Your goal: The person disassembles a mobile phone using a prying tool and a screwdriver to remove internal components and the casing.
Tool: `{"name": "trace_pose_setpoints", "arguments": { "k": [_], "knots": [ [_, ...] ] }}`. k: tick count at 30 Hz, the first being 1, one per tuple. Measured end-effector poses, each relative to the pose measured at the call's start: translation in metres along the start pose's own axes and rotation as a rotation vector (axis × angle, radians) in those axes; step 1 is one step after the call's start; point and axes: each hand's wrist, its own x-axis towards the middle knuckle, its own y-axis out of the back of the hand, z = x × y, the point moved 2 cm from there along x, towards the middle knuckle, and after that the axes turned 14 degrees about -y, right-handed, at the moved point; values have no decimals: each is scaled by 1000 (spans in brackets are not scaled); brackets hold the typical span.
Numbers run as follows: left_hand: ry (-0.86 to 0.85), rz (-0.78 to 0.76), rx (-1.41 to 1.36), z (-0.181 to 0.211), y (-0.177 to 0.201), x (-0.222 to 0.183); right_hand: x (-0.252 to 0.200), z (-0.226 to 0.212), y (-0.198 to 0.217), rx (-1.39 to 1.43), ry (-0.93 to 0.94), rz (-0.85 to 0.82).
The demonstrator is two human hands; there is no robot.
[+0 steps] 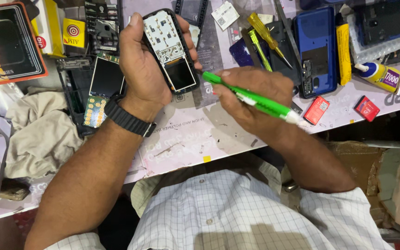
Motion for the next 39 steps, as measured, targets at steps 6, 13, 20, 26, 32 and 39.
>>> {"name": "trace_pose_setpoints", "arguments": {
  "k": [6,13,20,26,32,39],
  "knots": [
    [-12,3,1,1,-1,-1,-8,-8,-3,53,-155,-25],
    [6,-10,-35,0,2,3,-21,9,-18,612,-477,-49],
    [23,-4,-63,-1,5,1,-6,5,40,527,-394,-34],
    [-8,-43,26,-1,3,-1,7,0,73,-22,-678,-146],
    [11,-24,19,0,1,-1,3,0,42,-277,-471,-293],
    [11,-45,27,0,2,-1,-2,37,34,384,-697,-206]
  ]
}}
